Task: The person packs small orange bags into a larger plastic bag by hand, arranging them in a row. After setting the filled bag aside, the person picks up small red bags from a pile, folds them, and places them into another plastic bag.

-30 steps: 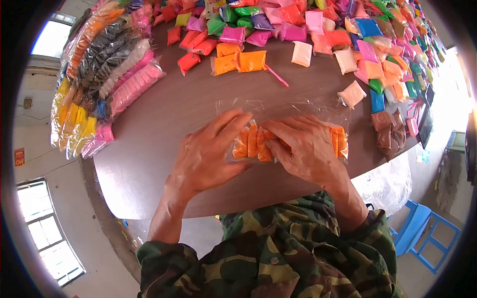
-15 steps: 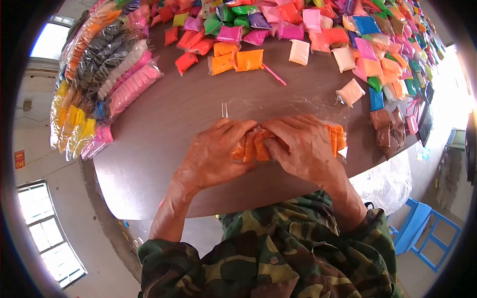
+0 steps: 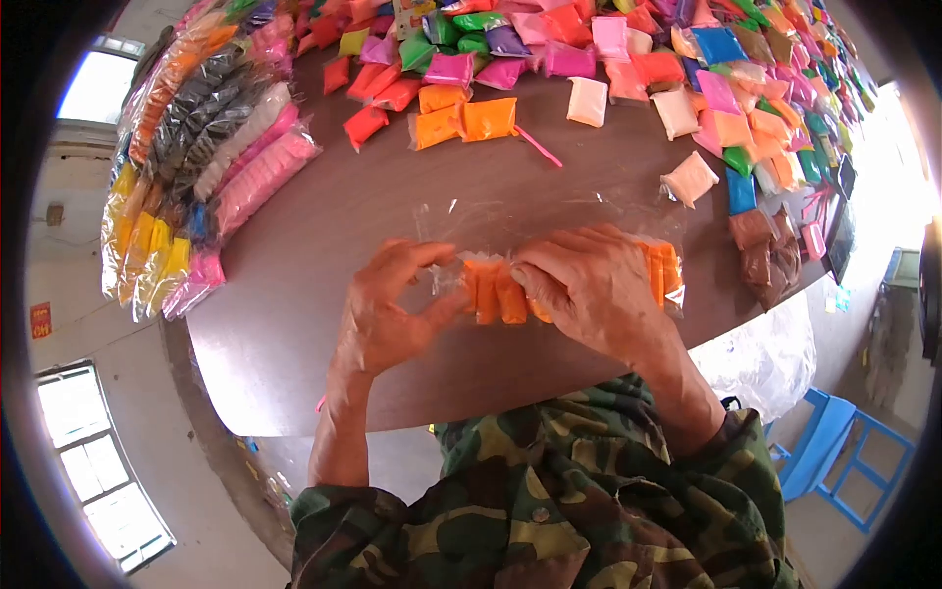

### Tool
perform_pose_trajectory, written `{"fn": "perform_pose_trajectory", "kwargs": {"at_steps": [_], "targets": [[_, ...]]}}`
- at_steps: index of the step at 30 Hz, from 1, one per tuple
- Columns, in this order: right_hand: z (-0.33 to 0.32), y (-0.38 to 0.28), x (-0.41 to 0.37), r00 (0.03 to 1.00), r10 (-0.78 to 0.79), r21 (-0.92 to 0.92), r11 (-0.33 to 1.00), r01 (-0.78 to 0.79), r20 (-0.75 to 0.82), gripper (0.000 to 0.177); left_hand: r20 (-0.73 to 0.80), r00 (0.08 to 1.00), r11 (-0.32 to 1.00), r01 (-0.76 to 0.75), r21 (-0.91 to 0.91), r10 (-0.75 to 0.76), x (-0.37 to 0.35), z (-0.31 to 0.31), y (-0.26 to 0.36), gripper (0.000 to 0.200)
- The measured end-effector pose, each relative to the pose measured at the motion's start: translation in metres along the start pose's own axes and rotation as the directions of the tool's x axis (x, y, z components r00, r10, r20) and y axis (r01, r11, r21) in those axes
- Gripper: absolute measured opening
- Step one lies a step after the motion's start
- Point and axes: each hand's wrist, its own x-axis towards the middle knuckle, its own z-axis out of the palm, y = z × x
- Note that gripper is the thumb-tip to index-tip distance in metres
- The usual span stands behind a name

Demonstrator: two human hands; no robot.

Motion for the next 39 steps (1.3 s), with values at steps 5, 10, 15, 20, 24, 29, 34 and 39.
{"fn": "perform_pose_trajectory", "kwargs": {"at_steps": [5,10,15,20,24,29,34,39], "targets": [[0.003,0.001,0.0,1.0,0.008,-0.013,1.0,-0.008,-0.022,0.017,-0.184,0.926,0.919,0.268,-0.29,-0.329,-0.01,0.011,-0.007,0.048],[0.005,-0.002,0.001,0.999,0.034,-0.055,0.998,-0.033,0.002,0.02,-0.043,0.848,0.774,0.461,-0.435,-0.529,-0.011,0.034,-0.006,0.038],[0.007,0.0,0.001,1.0,0.03,-0.134,0.991,-0.031,-0.007,0.024,-0.086,0.77,0.688,0.507,-0.52,-0.632,0.0,0.03,-0.007,0.03],[0.008,-0.002,-0.001,0.999,0.036,-0.132,0.99,-0.038,-0.013,0.02,-0.16,0.744,0.672,0.46,-0.581,-0.648,-0.002,0.038,-0.011,0.026],[0.005,-0.013,0.009,0.983,-0.103,-0.162,0.984,0.078,-0.155,0.014,-0.217,0.763,0.718,0.414,-0.559,-0.609,-0.002,0.042,-0.014,0.026],[0.018,-0.03,0.027,0.997,-0.074,-0.079,0.994,0.076,0.031,0.019,-0.187,0.738,0.661,0.423,-0.62,-0.648,-0.008,0.041,-0.007,0.027],[0.028,-0.022,0.038,0.972,-0.008,0.055,0.998,-0.006,0.237,0.022,-0.306,0.751,0.737,0.334,-0.588,-0.585,-0.011,0.041,0.007,0.017],[0.029,-0.008,0.038,0.969,-0.066,0.23,0.973,0.01,0.236,0.026,-0.507,0.83,0.967,0.14,-0.212,-0.231,-0.049,0.043,0.015,0.026]]}}
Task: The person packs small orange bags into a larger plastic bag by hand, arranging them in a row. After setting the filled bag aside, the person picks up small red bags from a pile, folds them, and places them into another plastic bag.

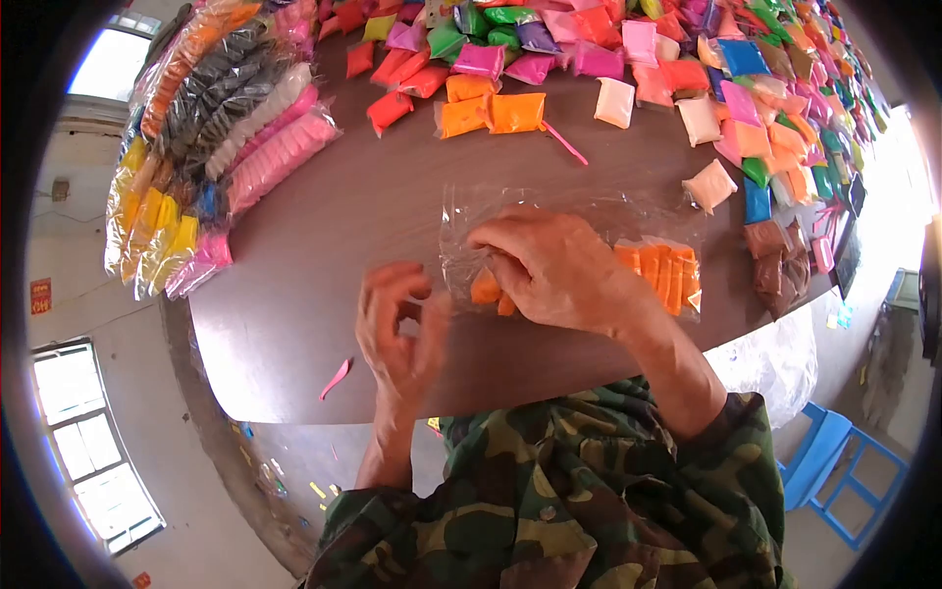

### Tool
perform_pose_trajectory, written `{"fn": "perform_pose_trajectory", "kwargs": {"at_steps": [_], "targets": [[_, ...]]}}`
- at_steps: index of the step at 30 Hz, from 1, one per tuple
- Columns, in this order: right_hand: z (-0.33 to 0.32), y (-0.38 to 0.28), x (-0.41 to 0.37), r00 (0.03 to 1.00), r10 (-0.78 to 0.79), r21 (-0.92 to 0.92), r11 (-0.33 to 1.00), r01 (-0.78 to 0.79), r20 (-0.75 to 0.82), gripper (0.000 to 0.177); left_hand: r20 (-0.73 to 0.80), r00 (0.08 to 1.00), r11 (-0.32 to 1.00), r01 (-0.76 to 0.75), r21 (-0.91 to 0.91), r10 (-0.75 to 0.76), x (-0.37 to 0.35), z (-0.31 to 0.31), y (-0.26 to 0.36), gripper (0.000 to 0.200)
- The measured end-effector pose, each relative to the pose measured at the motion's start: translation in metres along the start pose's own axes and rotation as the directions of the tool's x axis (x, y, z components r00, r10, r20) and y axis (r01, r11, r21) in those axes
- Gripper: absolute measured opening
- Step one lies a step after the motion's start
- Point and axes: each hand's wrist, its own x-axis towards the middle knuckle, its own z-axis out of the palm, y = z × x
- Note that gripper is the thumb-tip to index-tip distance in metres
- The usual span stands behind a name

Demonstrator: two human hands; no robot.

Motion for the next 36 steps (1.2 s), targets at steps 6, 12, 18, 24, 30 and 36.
{"fn": "perform_pose_trajectory", "kwargs": {"at_steps": [6,12,18,24,30,36], "targets": [[0.002,0.001,0.004,0.999,-0.017,0.021,1.0,0.016,0.042,0.019,0.138,0.98,0.969,-0.166,0.182,0.142,-0.018,0.011,0.007,0.036],[0.003,0.0,0.004,0.996,0.053,0.023,0.998,-0.054,0.072,0.019,0.172,0.967,0.956,-0.222,0.191,0.191,-0.022,0.013,-0.005,0.029],[0.0,0.0,0.003,0.994,0.106,0.074,0.992,-0.107,0.016,0.018,0.003,1.0,0.999,0.0,0.042,0.0,-0.033,0.02,0.001,0.049],[0.005,0.001,0.004,0.998,0.056,0.034,0.998,-0.055,-0.003,0.018,0.082,0.984,0.985,0.165,-0.053,-0.161,-0.031,0.02,0.002,0.056],[0.006,-0.018,-0.003,0.955,-0.136,-0.263,0.963,0.065,-0.264,0.019,0.118,0.912,0.912,0.403,-0.08,-0.393,-0.005,-0.004,0.01,0.052],[-0.029,-0.029,-0.045,0.894,-0.082,-0.335,0.939,-0.079,-0.44,0.023,0.26,0.851,0.87,0.487,-0.072,-0.455,0.007,0.002,0.004,0.049]]}}
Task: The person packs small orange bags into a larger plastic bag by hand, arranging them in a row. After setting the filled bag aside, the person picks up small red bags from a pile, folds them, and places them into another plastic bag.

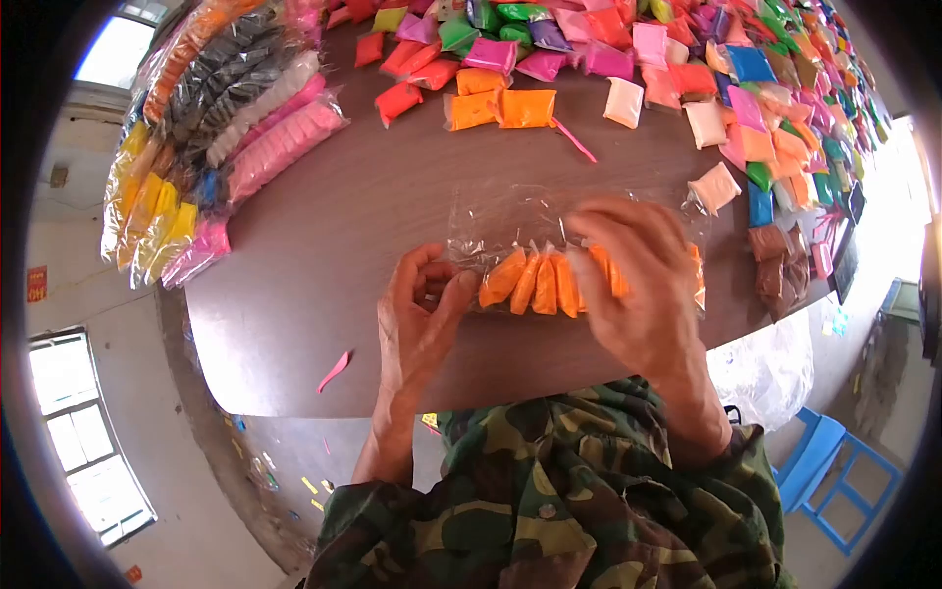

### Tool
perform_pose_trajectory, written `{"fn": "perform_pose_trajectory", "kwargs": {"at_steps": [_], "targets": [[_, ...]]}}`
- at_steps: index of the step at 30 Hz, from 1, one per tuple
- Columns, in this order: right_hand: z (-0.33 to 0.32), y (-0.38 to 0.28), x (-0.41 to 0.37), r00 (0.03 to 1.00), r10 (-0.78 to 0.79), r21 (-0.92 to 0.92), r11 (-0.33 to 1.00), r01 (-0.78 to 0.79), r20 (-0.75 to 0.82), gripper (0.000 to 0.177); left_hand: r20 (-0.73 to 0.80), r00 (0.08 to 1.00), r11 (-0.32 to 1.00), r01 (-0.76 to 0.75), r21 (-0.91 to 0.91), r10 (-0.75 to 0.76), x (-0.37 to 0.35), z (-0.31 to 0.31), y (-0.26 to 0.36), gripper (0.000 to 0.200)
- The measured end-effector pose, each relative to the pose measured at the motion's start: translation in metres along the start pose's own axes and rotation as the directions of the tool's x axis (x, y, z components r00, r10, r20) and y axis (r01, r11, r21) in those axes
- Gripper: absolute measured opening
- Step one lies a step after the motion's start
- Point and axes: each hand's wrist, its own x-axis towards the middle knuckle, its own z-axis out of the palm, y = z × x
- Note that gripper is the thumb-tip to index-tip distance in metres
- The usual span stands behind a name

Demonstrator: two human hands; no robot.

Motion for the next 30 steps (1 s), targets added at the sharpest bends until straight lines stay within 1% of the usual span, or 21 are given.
{"fn": "perform_pose_trajectory", "kwargs": {"at_steps": [2,3,4,6,7,8,9,11,12,15,18,21,24,27,30], "targets": [[-0.023,0.014,-0.016,0.992,0.059,-0.107,0.992,-0.071,-0.11,0.023,-0.032,0.999,1.0,0.015,-0.01,-0.016,-0.001,0.002,0.002,0.048],[-0.034,0.027,-0.025,0.979,0.113,-0.115,0.984,-0.133,-0.169,0.022,-0.048,0.999,1.0,0.022,-0.016,-0.023,-0.003,0.003,0.002,0.047],[-0.042,0.039,-0.035,0.96,0.163,-0.121,0.973,-0.195,-0.229,0.023,-0.099,0.994,0.999,-0.046,0.028,0.049,-0.005,0.003,-0.001,0.047],[-0.049,0.053,-0.056,0.891,0.352,-0.059,0.922,-0.384,-0.287,0.024,-0.184,0.962,0.976,-0.18,0.124,0.201,-0.011,0.005,-0.009,0.047],[-0.05,0.059,-0.065,0.84,0.444,-0.021,0.881,-0.473,-0.314,0.024,-0.175,0.964,0.972,-0.175,0.157,0.202,-0.015,0.004,-0.008,0.044],[-0.052,0.062,-0.073,0.851,0.44,-0.075,0.875,-0.478,-0.287,0.026,-0.166,0.966,0.967,-0.167,0.192,0.2,-0.02,0.003,-0.005,0.04],[-0.05,0.063,-0.08,0.824,0.518,-0.01,0.846,-0.534,-0.229,0.026,-0.158,0.968,0.961,-0.158,0.228,0.197,-0.024,0.003,-0.004,0.037],[-0.045,0.064,-0.087,0.759,0.644,0.113,0.765,-0.634,-0.098,0.027,-0.073,0.953,0.922,-0.261,0.287,0.293,-0.026,0.01,-0.006,0.026],[-0.04,0.057,-0.082,0.75,0.648,0.214,0.757,-0.618,-0.129,0.027,-0.032,0.94,0.897,-0.312,0.313,0.339,-0.027,0.014,-0.007,0.022],[-0.035,0.056,-0.084,0.814,0.576,0.139,0.814,-0.564,-0.07,0.026,-0.07,0.929,0.901,-0.333,0.28,0.365,-0.025,0.023,-0.002,0.016],[-0.034,0.058,-0.086,0.791,0.609,0.233,0.778,-0.584,-0.05,0.024,-0.059,0.922,0.89,-0.349,0.292,0.381,-0.023,0.018,-0.007,0.013],[-0.034,0.059,-0.086,0.773,0.633,0.281,0.75,-0.599,-0.041,0.021,-0.064,0.947,0.93,-0.296,0.217,0.316,-0.024,0.012,-0.013,0.014],[-0.034,0.058,-0.086,0.76,0.648,0.305,0.734,-0.607,-0.047,0.02,-0.161,0.905,0.883,-0.324,0.34,0.394,-0.024,0.005,0.001,0.013],[-0.034,0.058,-0.086,0.767,0.638,0.289,0.748,-0.598,-0.063,0.018,-0.111,0.838,0.808,-0.467,0.36,0.534,-0.018,-0.007,0.013,0.016],[-0.036,0.055,-0.081,0.787,0.614,0.233,0.775,-0.587,-0.059,0.018,0.068,0.875,0.79,-0.465,0.401,0.48,-0.003,-0.01,0.045,0.027]]}}
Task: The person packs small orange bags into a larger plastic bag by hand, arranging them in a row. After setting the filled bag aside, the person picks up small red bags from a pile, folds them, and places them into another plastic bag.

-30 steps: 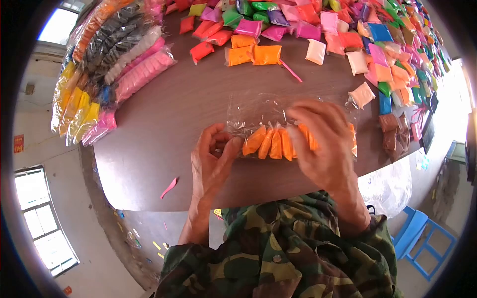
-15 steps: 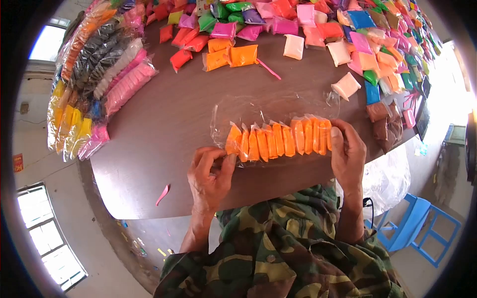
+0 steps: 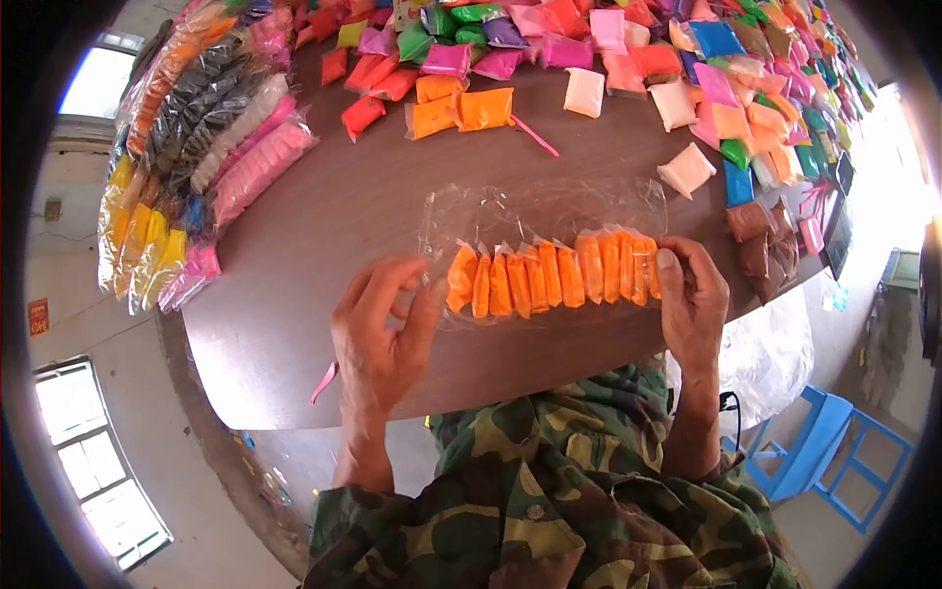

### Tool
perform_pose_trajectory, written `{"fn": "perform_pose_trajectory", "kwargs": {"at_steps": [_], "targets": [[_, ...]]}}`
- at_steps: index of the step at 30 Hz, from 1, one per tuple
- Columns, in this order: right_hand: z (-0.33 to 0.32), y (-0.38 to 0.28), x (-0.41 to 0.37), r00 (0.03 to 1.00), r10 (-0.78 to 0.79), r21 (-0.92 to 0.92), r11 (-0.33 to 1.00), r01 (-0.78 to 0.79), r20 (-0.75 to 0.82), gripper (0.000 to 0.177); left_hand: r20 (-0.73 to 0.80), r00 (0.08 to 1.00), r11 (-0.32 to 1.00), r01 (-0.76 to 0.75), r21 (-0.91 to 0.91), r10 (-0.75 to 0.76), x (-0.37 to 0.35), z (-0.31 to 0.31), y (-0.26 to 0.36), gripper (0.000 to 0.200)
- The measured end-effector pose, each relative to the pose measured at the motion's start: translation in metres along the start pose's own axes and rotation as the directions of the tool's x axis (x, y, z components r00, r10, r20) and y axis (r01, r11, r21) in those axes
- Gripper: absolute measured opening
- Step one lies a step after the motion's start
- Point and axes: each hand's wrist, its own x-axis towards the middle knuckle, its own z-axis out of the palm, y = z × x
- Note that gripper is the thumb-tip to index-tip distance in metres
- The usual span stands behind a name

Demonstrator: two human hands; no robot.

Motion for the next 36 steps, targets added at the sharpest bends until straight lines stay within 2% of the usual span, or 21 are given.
{"fn": "perform_pose_trajectory", "kwargs": {"at_steps": [3,5,7,9,12,15,18,21,24,27,28,31,34,36], "targets": [[0.0,0.002,-0.001,1.0,-0.023,-0.009,1.0,0.023,0.011,0.017,0.266,0.962,0.992,0.028,0.125,-0.061,0.035,-0.002,0.013,0.032],[0.0,0.002,-0.001,1.0,-0.027,-0.007,1.0,0.028,0.014,0.016,0.379,0.921,0.98,-0.149,0.13,0.09,0.047,0.003,0.004,0.036],[-0.001,-0.003,-0.002,1.0,-0.011,-0.02,1.0,0.011,0.017,0.016,0.494,0.858,0.961,-0.238,0.139,0.141,0.057,0.002,-0.001,0.038],[0.001,-0.003,-0.002,1.0,-0.016,-0.019,1.0,0.016,-0.001,0.016,0.601,0.794,0.956,-0.242,0.165,0.097,0.066,-0.002,-0.003,0.038],[0.001,0.002,-0.001,0.998,-0.054,-0.031,0.998,0.054,-0.018,0.015,0.639,0.756,0.989,0.118,0.086,-0.145,0.072,-0.013,-0.003,0.035],[0.0,0.001,-0.001,0.999,-0.041,-0.023,0.999,0.04,-0.021,0.014,0.606,0.754,0.941,0.337,-0.025,-0.254,0.066,-0.012,-0.016,0.029],[0.001,0.0,-0.001,1.0,-0.021,-0.013,1.0,0.021,-0.017,0.014,0.657,0.747,0.991,0.136,-0.002,-0.101,0.056,-0.002,-0.027,0.025],[0.003,0.004,-0.002,0.999,-0.028,-0.007,1.0,0.028,-0.03,0.014,0.63,0.767,0.987,0.159,-0.003,-0.121,0.054,-0.004,-0.02,0.021],[0.003,0.004,-0.001,0.998,-0.043,-0.013,0.999,0.042,-0.039,0.014,0.689,0.699,0.972,0.234,0.033,-0.192,0.061,-0.01,-0.011,0.016],[0.003,0.003,-0.002,0.997,-0.05,-0.016,0.999,0.049,-0.051,0.014,0.715,0.691,0.98,0.196,-0.046,-0.104,0.056,-0.005,-0.022,0.016],[0.003,0.004,-0.002,0.997,-0.051,-0.013,0.999,0.051,-0.054,0.015,0.711,0.694,0.981,0.194,-0.03,-0.116,0.056,-0.006,-0.02,0.016],[-0.001,-0.001,-0.002,0.999,0.034,0.048,0.998,-0.033,-0.024,0.015,0.697,0.705,0.986,0.167,0.014,-0.129,0.056,-0.006,-0.017,0.017],[-0.007,0.0,0.005,0.985,0.171,0.208,0.963,-0.174,0.034,0.016,0.681,0.724,0.993,0.106,0.049,-0.111,0.053,-0.003,-0.017,0.016],[-0.009,0.007,0.01,0.983,0.176,0.172,0.968,-0.181,0.041,0.017,0.664,0.736,0.992,0.095,0.087,-0.129,0.054,-0.007,-0.006,0.016]]}}
